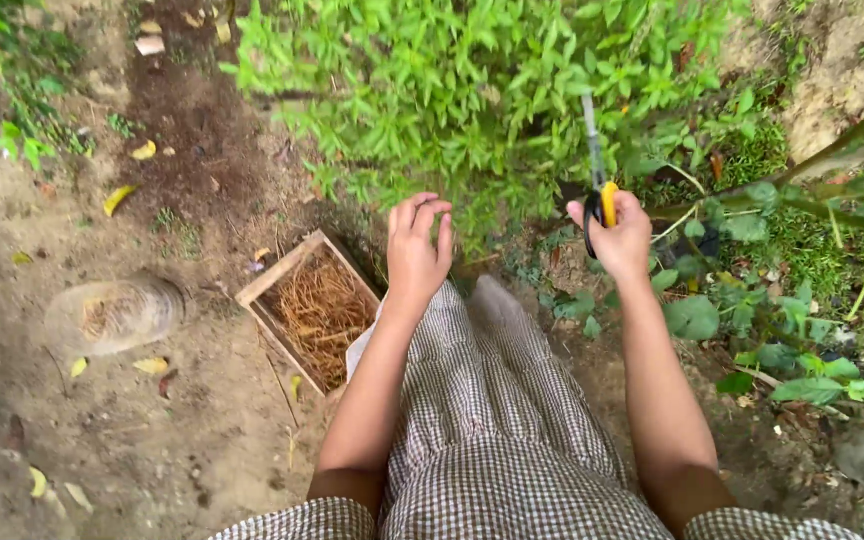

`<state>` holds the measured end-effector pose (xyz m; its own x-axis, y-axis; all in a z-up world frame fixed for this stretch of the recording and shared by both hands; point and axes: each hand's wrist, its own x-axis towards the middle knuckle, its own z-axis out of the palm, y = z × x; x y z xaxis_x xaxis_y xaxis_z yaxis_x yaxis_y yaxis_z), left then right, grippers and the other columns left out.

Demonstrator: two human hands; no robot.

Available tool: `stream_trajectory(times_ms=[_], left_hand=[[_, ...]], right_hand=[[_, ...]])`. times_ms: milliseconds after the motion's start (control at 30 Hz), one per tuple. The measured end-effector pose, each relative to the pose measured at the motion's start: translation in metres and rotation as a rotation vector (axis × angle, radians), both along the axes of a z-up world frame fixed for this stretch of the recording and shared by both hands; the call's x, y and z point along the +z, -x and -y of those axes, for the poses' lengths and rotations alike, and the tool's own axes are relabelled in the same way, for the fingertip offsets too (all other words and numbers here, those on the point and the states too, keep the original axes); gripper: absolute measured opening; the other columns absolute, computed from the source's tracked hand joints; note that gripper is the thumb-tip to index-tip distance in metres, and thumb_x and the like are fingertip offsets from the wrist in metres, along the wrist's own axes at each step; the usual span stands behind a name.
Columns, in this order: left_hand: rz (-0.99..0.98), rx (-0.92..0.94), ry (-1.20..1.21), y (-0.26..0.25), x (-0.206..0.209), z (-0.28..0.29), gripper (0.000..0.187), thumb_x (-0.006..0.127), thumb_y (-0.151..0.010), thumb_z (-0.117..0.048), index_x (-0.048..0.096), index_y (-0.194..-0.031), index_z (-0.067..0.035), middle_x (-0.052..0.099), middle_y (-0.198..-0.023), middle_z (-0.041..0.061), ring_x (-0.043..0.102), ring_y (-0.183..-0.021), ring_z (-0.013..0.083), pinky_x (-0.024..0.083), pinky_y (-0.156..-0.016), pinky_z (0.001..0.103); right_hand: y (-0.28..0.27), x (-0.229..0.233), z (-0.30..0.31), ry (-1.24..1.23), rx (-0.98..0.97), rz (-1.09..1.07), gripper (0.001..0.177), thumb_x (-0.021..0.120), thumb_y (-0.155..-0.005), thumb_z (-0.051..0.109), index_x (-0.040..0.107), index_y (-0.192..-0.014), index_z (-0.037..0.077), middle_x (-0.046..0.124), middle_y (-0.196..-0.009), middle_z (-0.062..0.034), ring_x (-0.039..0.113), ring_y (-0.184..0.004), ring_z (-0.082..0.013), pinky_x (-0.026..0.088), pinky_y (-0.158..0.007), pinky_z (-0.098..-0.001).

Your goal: Pruning leaves and branches from plants in a garden using a pair of scissors.

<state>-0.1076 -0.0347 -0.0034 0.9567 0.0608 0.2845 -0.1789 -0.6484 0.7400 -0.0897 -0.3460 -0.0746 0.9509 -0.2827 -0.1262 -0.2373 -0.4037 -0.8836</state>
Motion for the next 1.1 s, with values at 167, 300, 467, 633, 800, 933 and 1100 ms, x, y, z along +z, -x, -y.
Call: stream_trajectory(times_ms=[167, 300, 467, 633, 800, 933, 1100], left_hand=[[-0.058, 0.048, 0.020, 0.063, -0.016, 0.009, 0.014, 0.068, -0.094, -0.008, 0.068, -0.108, -0.005, 0.063, -0.123, 0.015, 0.060, -0.113, 0.0346, 0.051, -0.097, 0.043], [-0.096, 0.022, -0.015, 0.094, -0.024, 0.005, 0.014, 0.068, -0.095, -0.008, 0.070, -0.108, -0.004, 0.064, -0.120, 0.013, 0.059, -0.115, 0.0344, 0.051, -0.099, 0.044], [-0.135, 0.044, -0.029, 0.115, -0.037, 0.001, 0.015, 0.068, -0.095, -0.009, 0.070, -0.109, -0.004, 0.064, -0.120, 0.014, 0.059, -0.117, 0.0336, 0.050, -0.101, 0.043], [-0.145, 0.047, -0.010, 0.125, -0.056, -0.006, 0.015, 0.068, -0.094, -0.009, 0.070, -0.109, -0.005, 0.064, -0.120, 0.013, 0.060, -0.116, 0.0332, 0.051, -0.101, 0.043], [-0.145, 0.078, 0.019, 0.122, -0.064, -0.024, 0.016, 0.069, -0.093, -0.008, 0.070, -0.109, -0.005, 0.065, -0.121, 0.013, 0.060, -0.116, 0.0341, 0.050, -0.101, 0.043], [-0.137, 0.091, 0.046, 0.117, -0.070, -0.050, 0.016, 0.068, -0.093, -0.007, 0.070, -0.109, -0.005, 0.064, -0.121, 0.013, 0.059, -0.117, 0.0352, 0.050, -0.102, 0.045], [-0.145, 0.074, 0.039, 0.103, -0.099, -0.089, 0.015, 0.069, -0.094, -0.008, 0.069, -0.109, -0.005, 0.064, -0.121, 0.013, 0.059, -0.116, 0.0352, 0.050, -0.101, 0.044]], right_hand=[[0.024, -0.002, -0.012, 0.341, 0.089, -0.103, 0.069, 0.095, -0.073, 0.050, 0.066, -0.107, -0.003, 0.064, -0.090, -0.0114, 0.060, -0.075, -0.0207, 0.050, -0.066, -0.0342], [0.021, -0.027, -0.015, 0.519, 0.100, 0.062, 0.077, 0.097, -0.074, 0.051, 0.066, -0.113, -0.006, 0.064, -0.096, -0.0127, 0.062, -0.078, -0.0216, 0.051, -0.070, -0.0351], [0.020, -0.031, -0.027, 0.466, 0.091, 0.049, 0.074, 0.096, -0.075, 0.051, 0.067, -0.112, -0.006, 0.063, -0.098, -0.0118, 0.061, -0.079, -0.0233, 0.051, -0.069, -0.0353], [0.044, -0.022, -0.069, 0.382, 0.211, 0.100, 0.074, 0.095, -0.075, 0.049, 0.065, -0.116, -0.005, 0.063, -0.098, -0.0110, 0.063, -0.081, -0.0206, 0.051, -0.067, -0.0333], [0.047, -0.027, -0.122, 0.459, 0.374, 0.025, 0.066, 0.092, -0.074, 0.048, 0.068, -0.113, -0.001, 0.065, -0.093, -0.0125, 0.064, -0.078, -0.0258, 0.052, -0.070, -0.0393], [0.022, -0.056, -0.154, 0.672, 0.449, 0.210, 0.052, 0.086, -0.077, 0.036, 0.070, -0.113, 0.002, 0.067, -0.103, -0.0166, 0.066, -0.093, -0.0358, 0.054, -0.086, -0.0452], [-0.039, -0.097, -0.191, 0.969, 0.500, 0.232, 0.061, 0.087, -0.074, 0.042, 0.067, -0.111, -0.003, 0.066, -0.109, -0.0188, 0.063, -0.106, -0.0360, 0.047, -0.098, -0.0448]])
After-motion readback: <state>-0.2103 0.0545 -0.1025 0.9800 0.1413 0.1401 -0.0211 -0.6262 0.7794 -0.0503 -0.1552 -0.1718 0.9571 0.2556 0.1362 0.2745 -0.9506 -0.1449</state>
